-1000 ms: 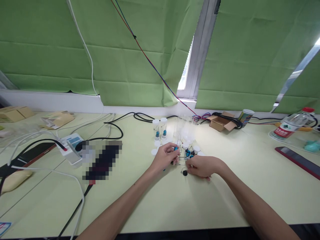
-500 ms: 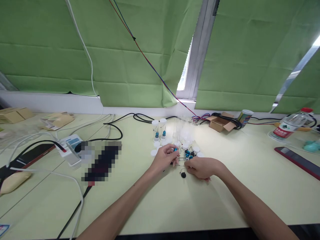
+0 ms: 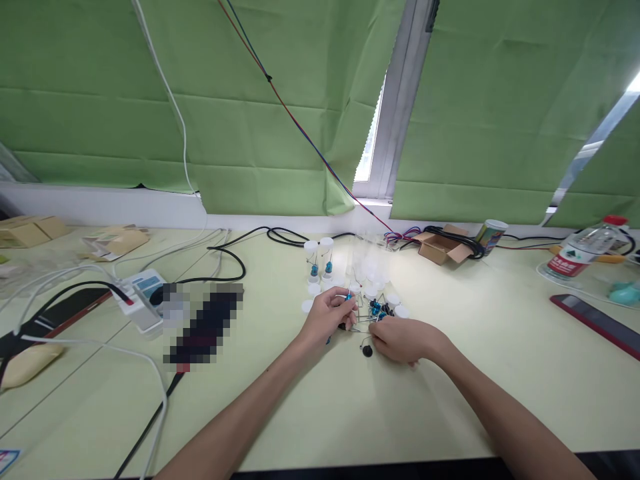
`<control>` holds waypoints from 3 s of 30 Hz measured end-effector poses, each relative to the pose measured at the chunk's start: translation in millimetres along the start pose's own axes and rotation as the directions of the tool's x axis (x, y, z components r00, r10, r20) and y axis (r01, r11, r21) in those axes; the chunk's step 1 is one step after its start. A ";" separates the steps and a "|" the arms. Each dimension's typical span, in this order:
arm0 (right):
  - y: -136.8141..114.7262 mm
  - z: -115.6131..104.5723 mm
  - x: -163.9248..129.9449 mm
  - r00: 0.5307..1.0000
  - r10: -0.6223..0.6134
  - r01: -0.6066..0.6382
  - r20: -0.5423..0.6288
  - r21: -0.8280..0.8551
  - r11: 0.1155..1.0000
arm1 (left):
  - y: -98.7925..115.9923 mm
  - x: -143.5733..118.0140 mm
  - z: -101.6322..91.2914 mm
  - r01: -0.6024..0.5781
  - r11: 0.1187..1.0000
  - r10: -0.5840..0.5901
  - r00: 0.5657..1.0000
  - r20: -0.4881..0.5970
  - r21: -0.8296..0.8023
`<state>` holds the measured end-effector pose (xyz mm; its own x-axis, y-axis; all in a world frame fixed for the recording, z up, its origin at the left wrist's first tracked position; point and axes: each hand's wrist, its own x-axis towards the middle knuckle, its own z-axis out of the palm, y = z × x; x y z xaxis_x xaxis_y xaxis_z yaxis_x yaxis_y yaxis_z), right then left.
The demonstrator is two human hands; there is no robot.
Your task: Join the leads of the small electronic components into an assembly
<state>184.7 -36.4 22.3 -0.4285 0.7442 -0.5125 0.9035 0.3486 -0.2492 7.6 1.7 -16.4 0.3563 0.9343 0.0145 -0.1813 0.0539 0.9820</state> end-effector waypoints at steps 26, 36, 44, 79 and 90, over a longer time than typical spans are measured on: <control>1.6 2.9 -0.5 1.000 0.004 -0.003 -0.006 0.040 0.999 | 4.3 -1.6 1.2 0.084 0.987 -0.086 0.996 -0.008 -0.137; -13.5 13.3 -0.8 0.988 0.009 -0.044 -0.154 -0.225 0.973 | 5.4 -3.1 2.3 0.083 0.985 -0.086 0.996 -0.015 -0.148; -22.1 20.1 -7.8 0.976 -0.002 -0.061 -0.217 -0.287 0.956 | 6.4 -5.1 4.5 0.082 0.985 -0.087 0.996 -0.031 -0.154; -2.6 9.9 15.5 0.702 -0.046 0.251 -0.710 0.186 0.950 | 12.0 -14.4 16.9 0.096 0.995 -0.095 0.994 0.052 -0.028; -6.4 7.9 12.4 0.728 -0.115 0.209 -0.676 0.059 0.976 | 7.5 -15.8 16.4 0.096 0.995 -0.095 0.994 0.053 -0.019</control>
<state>173.6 -33.9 11.0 -0.4109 0.8869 0.2112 0.7922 0.4620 -0.3987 15.6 -18.4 -6.2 0.4200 0.9049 -0.0684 -0.1634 0.1496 0.9752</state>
